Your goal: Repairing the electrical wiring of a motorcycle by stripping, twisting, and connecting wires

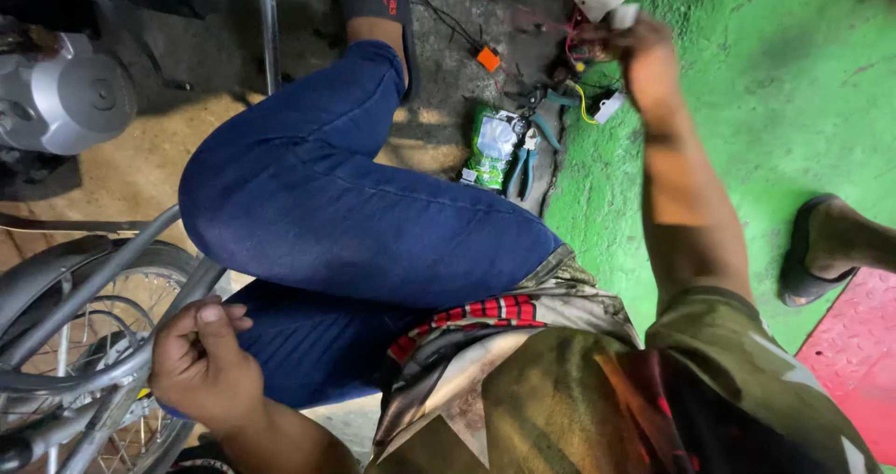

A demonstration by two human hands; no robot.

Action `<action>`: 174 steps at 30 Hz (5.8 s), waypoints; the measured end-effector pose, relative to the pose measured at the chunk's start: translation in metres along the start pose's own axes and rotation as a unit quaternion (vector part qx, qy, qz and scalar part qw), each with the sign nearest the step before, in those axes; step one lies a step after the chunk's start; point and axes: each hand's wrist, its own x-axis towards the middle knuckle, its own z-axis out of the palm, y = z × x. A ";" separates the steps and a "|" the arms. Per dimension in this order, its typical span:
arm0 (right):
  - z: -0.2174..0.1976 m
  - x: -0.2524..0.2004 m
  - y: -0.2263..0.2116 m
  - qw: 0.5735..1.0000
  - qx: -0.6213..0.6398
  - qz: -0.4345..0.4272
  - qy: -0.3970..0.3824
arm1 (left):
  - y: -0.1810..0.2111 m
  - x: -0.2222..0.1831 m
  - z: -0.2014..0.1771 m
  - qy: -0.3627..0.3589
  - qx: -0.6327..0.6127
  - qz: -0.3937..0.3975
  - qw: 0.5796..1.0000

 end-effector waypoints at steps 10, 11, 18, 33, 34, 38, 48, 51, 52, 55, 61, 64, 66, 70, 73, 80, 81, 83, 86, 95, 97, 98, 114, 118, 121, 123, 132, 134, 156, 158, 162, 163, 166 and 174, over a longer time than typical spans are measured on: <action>-0.027 0.068 0.058 0.951 -0.298 -0.084 0.002 | 0.014 0.004 0.000 0.001 0.015 0.018 1.000; -0.009 0.097 0.100 0.932 -0.336 -0.116 0.073 | 0.014 0.003 -0.001 0.000 0.009 0.023 1.000; 0.089 0.147 0.133 0.906 -0.414 0.087 0.012 | 0.016 -0.016 -0.016 0.047 0.044 -0.022 0.998; 0.031 -0.069 -0.144 0.895 -0.214 -0.359 0.156 | 0.142 0.020 0.098 -0.257 -0.046 0.213 0.942; 0.035 -0.077 -0.170 0.892 -0.209 -0.369 0.154 | 0.151 0.019 0.112 -0.246 -0.044 0.215 0.944; 0.052 -0.095 -0.262 0.845 -0.002 -0.530 0.072 | 0.176 0.009 0.133 -0.340 -0.155 0.215 0.902; 0.077 -0.080 -0.317 0.829 0.329 -0.278 -0.358 | 0.156 0.009 0.067 -0.130 -0.263 0.244 0.925; 0.083 -0.079 -0.338 0.838 0.266 -0.333 -0.340 | 0.148 0.008 0.058 -0.134 -0.308 0.235 0.912; 0.084 -0.078 -0.341 0.836 0.265 -0.336 -0.345 | 0.146 0.007 0.057 -0.127 -0.308 0.237 0.912; 0.084 -0.078 -0.352 0.847 0.184 -0.386 -0.316 | 0.143 0.007 0.056 -0.126 -0.327 0.246 0.904; 0.088 -0.075 -0.349 0.836 0.153 -0.411 -0.330 | 0.140 0.004 0.059 -0.124 -0.391 0.263 0.873; 0.086 -0.072 -0.349 0.839 0.164 -0.359 -0.375 | 0.138 0.004 0.056 -0.156 -0.428 0.221 0.862; 0.085 -0.069 -0.346 0.815 0.214 -0.317 -0.435 | 0.138 0.005 0.050 -0.159 -0.381 0.248 0.877; 0.091 -0.072 -0.335 0.806 0.219 -0.338 -0.433 | 0.136 0.003 0.052 -0.143 -0.368 0.252 0.883; 0.093 -0.081 -0.356 0.788 0.204 -0.405 -0.417 | 0.131 0.001 0.054 -0.143 -0.421 0.227 0.866; 0.086 -0.091 -0.374 0.816 0.180 -0.429 -0.343 | 0.122 0.005 0.050 -0.170 -0.421 0.192 0.870; 0.085 -0.092 -0.378 0.817 0.160 -0.445 -0.330 | 0.122 0.006 0.050 -0.169 -0.413 0.199 0.873; 0.083 -0.096 -0.384 0.821 0.148 -0.451 -0.318 | 0.121 0.006 0.050 -0.165 -0.401 0.205 0.878; 0.083 -0.096 -0.384 0.820 0.126 -0.475 -0.294 | 0.121 0.005 0.050 -0.147 -0.353 0.222 0.897; 0.085 -0.100 -0.392 0.802 0.073 -0.542 -0.241 | 0.130 0.008 0.037 -0.095 -0.206 0.254 0.940; 0.087 -0.101 -0.395 0.796 0.049 -0.559 -0.227 | 0.132 0.008 0.033 -0.088 -0.190 0.258 0.943; 0.087 -0.101 -0.396 0.794 0.047 -0.565 -0.222 | 0.133 0.007 0.032 -0.089 -0.186 0.265 0.942; 0.090 -0.095 -0.391 0.801 0.070 -0.546 -0.235 | 0.136 0.003 0.035 -0.070 -0.181 0.268 0.944; 0.089 -0.099 -0.397 0.807 0.088 -0.532 -0.240 | 0.136 0.001 0.036 -0.066 -0.160 0.264 0.949; 0.091 -0.098 -0.397 0.810 0.096 -0.523 -0.246 | 0.136 0.001 0.036 -0.056 -0.176 0.260 0.948; 0.094 -0.096 -0.391 0.808 0.113 -0.525 -0.243 | 0.135 0.000 0.037 -0.062 -0.169 0.254 0.950; 0.090 -0.096 -0.393 0.797 0.092 -0.542 -0.249 | 0.132 0.001 0.042 -0.052 -0.154 0.254 0.953; 0.091 -0.098 -0.396 0.793 0.073 -0.555 -0.238 | 0.134 0.002 0.039 -0.049 -0.152 0.266 0.951; 0.121 -0.100 -0.410 0.808 -0.041 -0.515 -0.282 | 0.116 0.033 0.073 0.133 -0.027 0.284 0.949; 0.122 -0.101 -0.411 0.814 -0.062 -0.504 -0.282 | 0.117 0.036 0.077 0.171 0.002 0.298 0.939; 0.121 -0.113 -0.410 0.818 -0.105 -0.499 -0.267 | 0.115 0.025 0.087 0.182 -0.059 0.210 0.959; 0.120 -0.114 -0.411 0.817 -0.106 -0.499 -0.268 | 0.115 0.024 0.087 0.184 -0.059 0.209 0.959; 0.120 -0.112 -0.414 0.811 -0.108 -0.509 -0.267 | 0.116 0.025 0.087 0.165 -0.123 0.176 0.962; 0.117 -0.085 -0.422 0.827 -0.100 -0.412 -0.371 | 0.137 0.022 0.076 0.137 -0.043 0.147 0.979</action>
